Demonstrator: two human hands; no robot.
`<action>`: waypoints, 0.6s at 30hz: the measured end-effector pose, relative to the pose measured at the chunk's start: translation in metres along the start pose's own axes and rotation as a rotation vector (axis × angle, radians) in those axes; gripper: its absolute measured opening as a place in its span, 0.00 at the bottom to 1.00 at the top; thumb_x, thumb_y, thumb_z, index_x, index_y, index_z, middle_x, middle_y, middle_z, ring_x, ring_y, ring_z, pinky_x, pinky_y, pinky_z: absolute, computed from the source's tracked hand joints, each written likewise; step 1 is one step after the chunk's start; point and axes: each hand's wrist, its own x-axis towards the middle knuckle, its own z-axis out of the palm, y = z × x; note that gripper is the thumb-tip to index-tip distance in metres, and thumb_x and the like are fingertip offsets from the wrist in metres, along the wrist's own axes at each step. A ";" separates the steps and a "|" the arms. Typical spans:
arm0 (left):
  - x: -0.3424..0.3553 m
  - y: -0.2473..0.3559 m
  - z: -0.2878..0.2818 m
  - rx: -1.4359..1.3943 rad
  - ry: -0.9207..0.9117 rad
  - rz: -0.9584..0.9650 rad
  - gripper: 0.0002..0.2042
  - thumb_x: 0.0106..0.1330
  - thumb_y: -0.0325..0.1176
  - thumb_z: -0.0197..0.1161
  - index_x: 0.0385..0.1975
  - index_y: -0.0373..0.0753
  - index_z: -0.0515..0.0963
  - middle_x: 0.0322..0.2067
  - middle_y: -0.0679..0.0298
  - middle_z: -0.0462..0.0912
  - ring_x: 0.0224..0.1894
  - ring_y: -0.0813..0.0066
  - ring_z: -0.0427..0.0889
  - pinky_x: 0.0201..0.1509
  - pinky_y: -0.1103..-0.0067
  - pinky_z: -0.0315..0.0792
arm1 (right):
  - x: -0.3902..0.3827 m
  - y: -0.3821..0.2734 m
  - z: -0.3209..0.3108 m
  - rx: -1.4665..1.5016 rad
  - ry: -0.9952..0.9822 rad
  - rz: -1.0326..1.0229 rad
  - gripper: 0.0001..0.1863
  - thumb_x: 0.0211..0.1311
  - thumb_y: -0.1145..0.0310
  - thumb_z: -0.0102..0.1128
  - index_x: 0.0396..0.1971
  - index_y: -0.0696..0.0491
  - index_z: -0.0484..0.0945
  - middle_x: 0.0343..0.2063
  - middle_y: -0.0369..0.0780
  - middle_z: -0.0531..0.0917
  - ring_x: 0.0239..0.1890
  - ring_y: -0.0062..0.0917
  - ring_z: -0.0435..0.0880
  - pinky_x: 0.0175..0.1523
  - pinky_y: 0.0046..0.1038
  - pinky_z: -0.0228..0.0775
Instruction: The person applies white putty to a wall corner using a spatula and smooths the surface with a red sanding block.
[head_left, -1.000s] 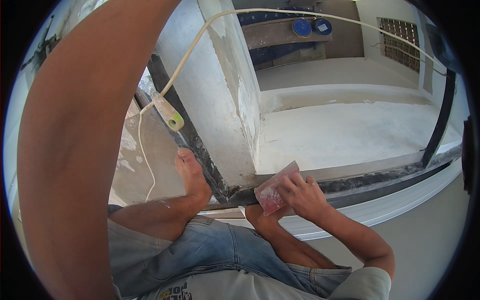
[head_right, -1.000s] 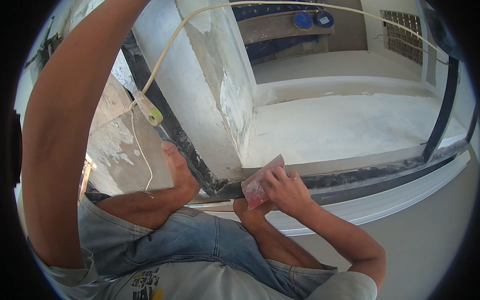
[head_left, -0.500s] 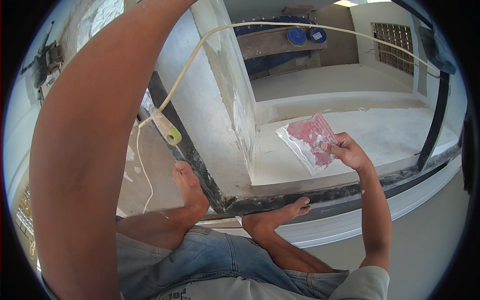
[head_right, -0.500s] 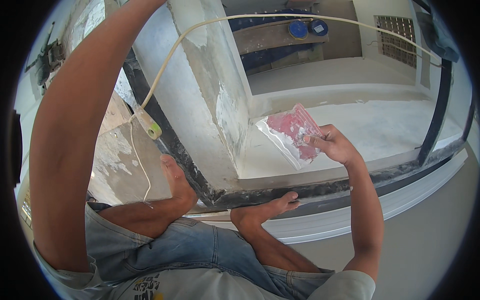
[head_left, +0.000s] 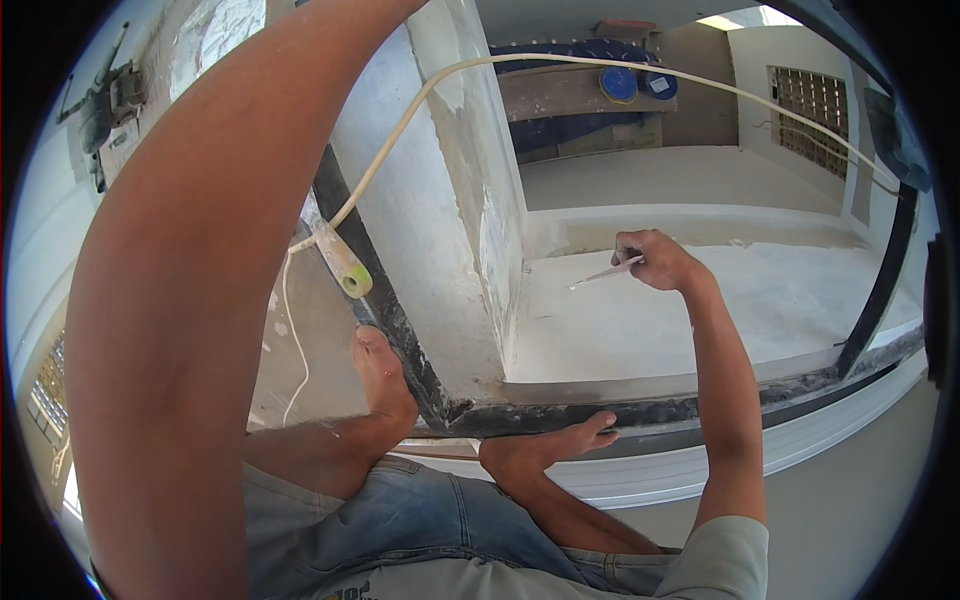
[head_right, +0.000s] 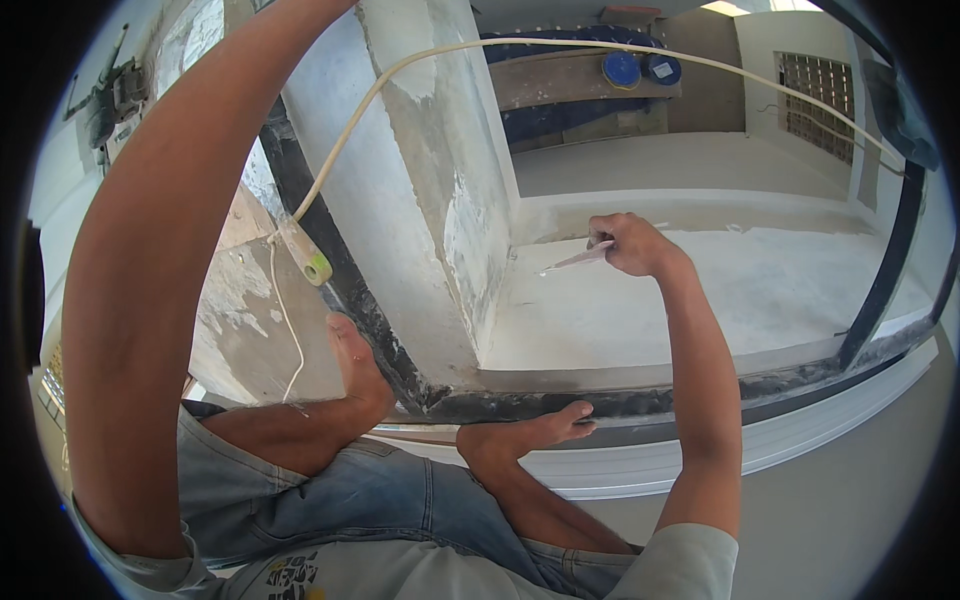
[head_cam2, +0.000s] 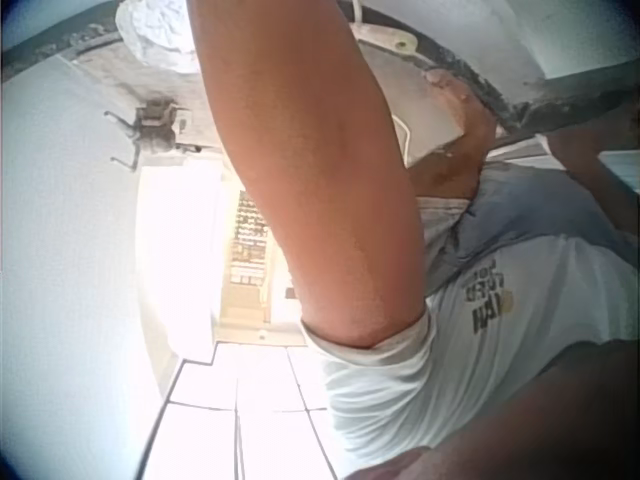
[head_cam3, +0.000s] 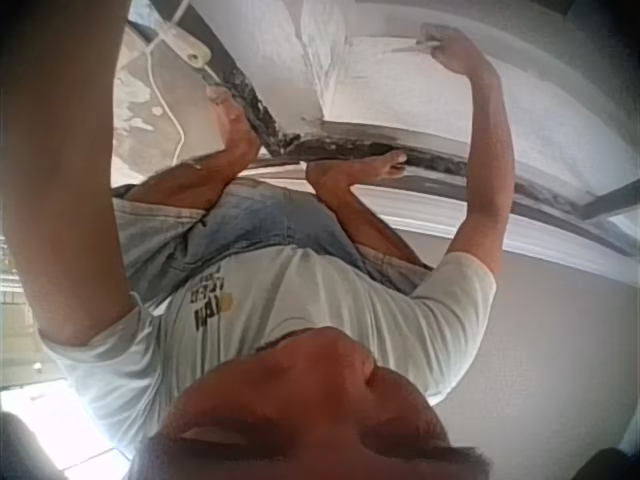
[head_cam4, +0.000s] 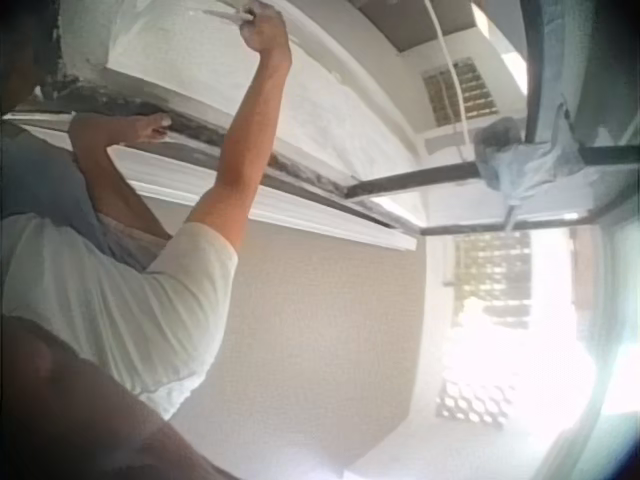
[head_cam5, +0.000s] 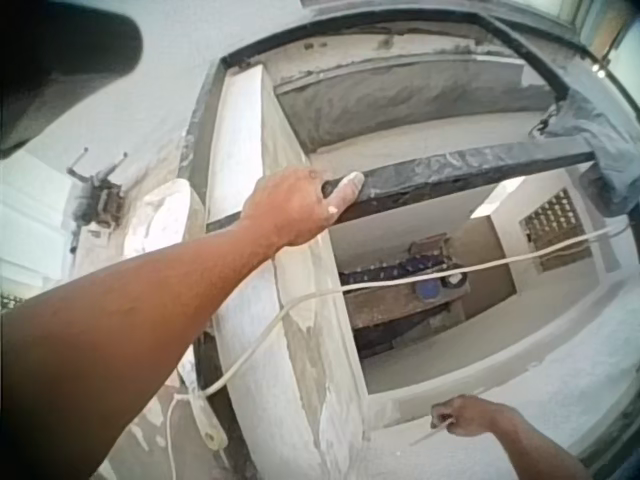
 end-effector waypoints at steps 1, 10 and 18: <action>0.001 -0.001 0.002 -0.003 0.052 0.023 0.41 0.73 0.66 0.39 0.38 0.27 0.85 0.39 0.38 0.85 0.47 0.40 0.84 0.54 0.57 0.75 | 0.007 0.007 0.008 -0.001 -0.004 -0.005 0.16 0.47 0.85 0.56 0.37 0.56 0.81 0.33 0.47 0.86 0.41 0.44 0.84 0.48 0.37 0.75; 0.001 0.000 0.003 0.003 0.011 0.002 0.43 0.72 0.67 0.38 0.37 0.25 0.84 0.38 0.36 0.85 0.46 0.40 0.84 0.54 0.57 0.75 | 0.048 0.026 0.092 -0.276 -0.188 -0.266 0.34 0.52 0.89 0.54 0.56 0.39 0.82 0.55 0.34 0.83 0.64 0.30 0.74 0.79 0.55 0.45; 0.002 0.000 -0.001 0.018 -0.038 -0.018 0.44 0.72 0.68 0.37 0.36 0.24 0.84 0.37 0.36 0.85 0.45 0.40 0.84 0.52 0.57 0.75 | 0.055 0.026 0.133 -0.250 -0.334 -0.477 0.37 0.50 0.87 0.59 0.61 0.39 0.79 0.63 0.35 0.78 0.71 0.31 0.68 0.80 0.55 0.44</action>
